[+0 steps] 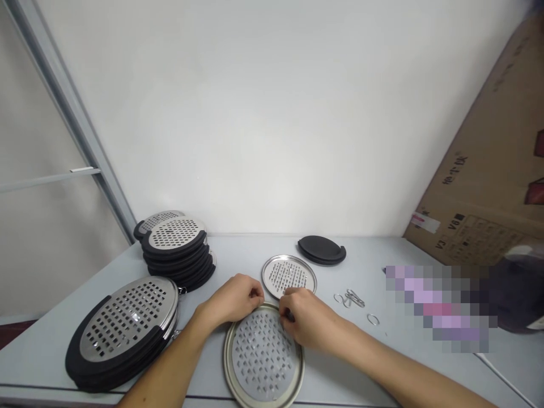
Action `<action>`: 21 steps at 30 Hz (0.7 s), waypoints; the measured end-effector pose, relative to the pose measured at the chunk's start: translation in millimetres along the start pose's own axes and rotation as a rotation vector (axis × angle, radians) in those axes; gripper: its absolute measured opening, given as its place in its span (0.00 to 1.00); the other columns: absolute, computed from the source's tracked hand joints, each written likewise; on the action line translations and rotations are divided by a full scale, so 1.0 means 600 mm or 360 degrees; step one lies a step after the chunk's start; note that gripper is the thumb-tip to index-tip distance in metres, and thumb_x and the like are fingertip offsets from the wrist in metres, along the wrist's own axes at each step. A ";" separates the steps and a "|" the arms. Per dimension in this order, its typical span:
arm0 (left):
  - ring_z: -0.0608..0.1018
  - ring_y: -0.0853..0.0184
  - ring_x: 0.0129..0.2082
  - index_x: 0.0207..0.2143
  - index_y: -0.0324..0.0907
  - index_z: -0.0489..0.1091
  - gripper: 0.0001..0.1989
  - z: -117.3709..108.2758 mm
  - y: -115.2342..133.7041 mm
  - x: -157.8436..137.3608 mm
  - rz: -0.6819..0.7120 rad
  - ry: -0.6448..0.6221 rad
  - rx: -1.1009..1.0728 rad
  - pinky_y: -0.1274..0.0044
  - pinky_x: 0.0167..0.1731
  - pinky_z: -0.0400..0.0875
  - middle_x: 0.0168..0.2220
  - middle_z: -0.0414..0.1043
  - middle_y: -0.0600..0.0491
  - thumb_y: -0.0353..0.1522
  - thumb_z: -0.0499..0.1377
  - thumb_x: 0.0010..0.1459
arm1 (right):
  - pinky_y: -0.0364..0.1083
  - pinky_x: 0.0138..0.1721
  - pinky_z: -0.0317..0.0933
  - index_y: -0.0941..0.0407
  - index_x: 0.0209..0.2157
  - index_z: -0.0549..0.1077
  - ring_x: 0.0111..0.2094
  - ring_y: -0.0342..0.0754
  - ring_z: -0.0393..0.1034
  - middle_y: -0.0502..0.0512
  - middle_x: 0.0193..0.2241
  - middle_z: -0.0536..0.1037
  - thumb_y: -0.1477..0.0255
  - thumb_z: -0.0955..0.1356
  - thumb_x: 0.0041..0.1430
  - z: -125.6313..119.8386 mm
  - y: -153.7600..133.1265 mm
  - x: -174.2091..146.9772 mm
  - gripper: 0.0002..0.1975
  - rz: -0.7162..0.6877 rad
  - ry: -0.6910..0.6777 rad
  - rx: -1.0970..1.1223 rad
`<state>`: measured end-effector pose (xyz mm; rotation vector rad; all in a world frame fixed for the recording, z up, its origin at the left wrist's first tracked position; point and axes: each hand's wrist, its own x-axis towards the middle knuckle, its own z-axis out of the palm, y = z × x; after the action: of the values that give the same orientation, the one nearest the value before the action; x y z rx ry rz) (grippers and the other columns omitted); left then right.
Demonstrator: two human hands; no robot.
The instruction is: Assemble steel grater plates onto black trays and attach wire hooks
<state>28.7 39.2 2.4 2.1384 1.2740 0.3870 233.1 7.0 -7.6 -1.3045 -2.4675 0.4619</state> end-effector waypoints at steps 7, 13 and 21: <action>0.76 0.66 0.31 0.31 0.41 0.76 0.11 -0.004 0.008 -0.003 0.0037 -0.0120 -0.0004 0.79 0.30 0.64 0.30 0.78 0.54 0.32 0.53 0.52 | 0.40 0.24 0.51 0.59 0.25 0.76 0.25 0.44 0.67 0.56 0.28 0.76 0.79 0.64 0.47 -0.005 0.001 -0.004 0.08 -0.0058 -0.0021 -0.0200; 0.76 0.66 0.30 0.31 0.40 0.76 0.12 -0.003 0.010 -0.004 0.0006 -0.0143 -0.0005 0.80 0.29 0.64 0.30 0.78 0.54 0.30 0.52 0.51 | 0.42 0.23 0.48 0.59 0.23 0.76 0.24 0.44 0.66 0.56 0.27 0.76 0.78 0.65 0.47 -0.008 -0.002 -0.004 0.08 -0.0052 -0.0043 -0.0335; 0.76 0.67 0.31 0.32 0.39 0.76 0.13 -0.008 0.011 -0.004 0.0040 -0.0191 -0.0041 0.80 0.29 0.65 0.30 0.78 0.53 0.30 0.52 0.52 | 0.42 0.25 0.51 0.61 0.24 0.76 0.25 0.44 0.68 0.58 0.28 0.76 0.80 0.64 0.48 -0.007 -0.003 -0.003 0.08 -0.0091 -0.0064 -0.0294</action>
<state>29.5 36.2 10.6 2.1245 1.1696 0.2793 234.5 5.4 -3.5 -1.2999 -2.6254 0.2535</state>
